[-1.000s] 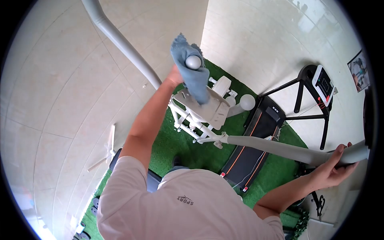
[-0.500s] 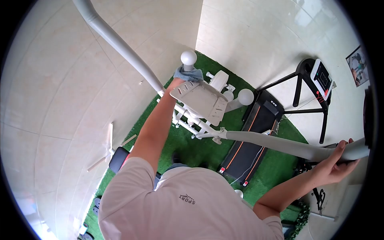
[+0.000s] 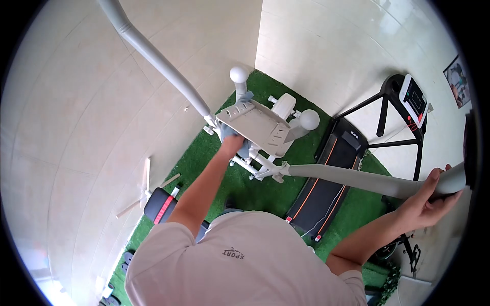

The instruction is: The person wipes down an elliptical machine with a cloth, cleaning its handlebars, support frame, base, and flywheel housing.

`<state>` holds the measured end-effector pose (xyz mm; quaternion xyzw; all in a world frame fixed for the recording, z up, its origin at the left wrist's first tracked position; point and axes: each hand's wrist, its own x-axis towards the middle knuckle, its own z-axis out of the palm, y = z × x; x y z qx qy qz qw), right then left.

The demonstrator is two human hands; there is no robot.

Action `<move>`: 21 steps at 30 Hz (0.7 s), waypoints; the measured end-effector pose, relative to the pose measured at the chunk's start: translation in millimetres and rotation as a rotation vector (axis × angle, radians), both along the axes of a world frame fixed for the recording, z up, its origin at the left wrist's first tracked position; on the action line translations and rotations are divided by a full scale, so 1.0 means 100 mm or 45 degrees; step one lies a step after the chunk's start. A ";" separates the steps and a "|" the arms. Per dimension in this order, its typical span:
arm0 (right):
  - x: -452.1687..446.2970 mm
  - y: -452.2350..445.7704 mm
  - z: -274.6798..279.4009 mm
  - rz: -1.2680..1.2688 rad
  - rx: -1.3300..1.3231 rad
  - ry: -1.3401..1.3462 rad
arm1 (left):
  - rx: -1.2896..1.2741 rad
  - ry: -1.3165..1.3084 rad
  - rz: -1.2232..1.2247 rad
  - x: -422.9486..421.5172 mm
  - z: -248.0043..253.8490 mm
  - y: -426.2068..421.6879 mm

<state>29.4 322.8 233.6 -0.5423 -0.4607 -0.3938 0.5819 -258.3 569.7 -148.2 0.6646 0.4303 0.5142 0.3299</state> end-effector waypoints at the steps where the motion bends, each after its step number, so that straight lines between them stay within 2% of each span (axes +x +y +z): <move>1: 0.03 0.01 -0.03 0.049 0.048 0.019 | 0.171 0.185 0.149 0.01 0.04 -0.20; 4: -0.02 0.00 0.00 0.072 0.062 0.024 | 0.032 0.126 0.088 0.04 0.05 -0.64; 6: 0.00 0.00 0.00 0.050 0.050 0.007 | 0.133 0.205 0.107 0.13 0.33 -0.91; 8: 0.09 -0.04 -0.01 0.245 0.043 -0.047 | 0.512 0.219 0.039 0.30 0.78 -1.13; 9: 0.01 -0.04 0.02 0.206 0.021 -0.039 | 0.514 0.618 -0.027 0.31 0.90 -1.18; 10: -0.04 -0.05 0.02 0.207 0.022 -0.036 | 0.515 0.622 -0.026 0.39 0.88 -1.22; 12: -0.06 -0.07 0.03 0.211 -0.024 0.002 | 0.420 0.931 0.153 0.67 0.76 -1.22; 13: 0.04 -0.09 0.00 0.302 -0.012 -0.069 | 0.451 0.852 0.179 0.74 0.63 -1.20; 16: 0.01 -0.11 0.03 0.227 -0.083 -0.134 | 0.326 0.776 0.143 0.93 0.88 -1.49; 17: 0.01 -0.12 0.02 0.281 -0.100 -0.066 | 0.456 0.662 0.218 0.99 0.90 -1.48; 18: 0.03 -0.14 0.00 0.275 -0.097 -0.066 | 0.461 0.661 0.214 1.04 0.86 -1.42; 20: 0.06 -0.17 -0.03 0.276 -0.159 -0.139 | 0.407 0.907 -0.003 1.11 0.75 -1.20; 21: 0.04 -0.16 -0.03 0.293 -0.138 -0.090 | 0.232 0.656 0.063 1.22 0.91 -1.08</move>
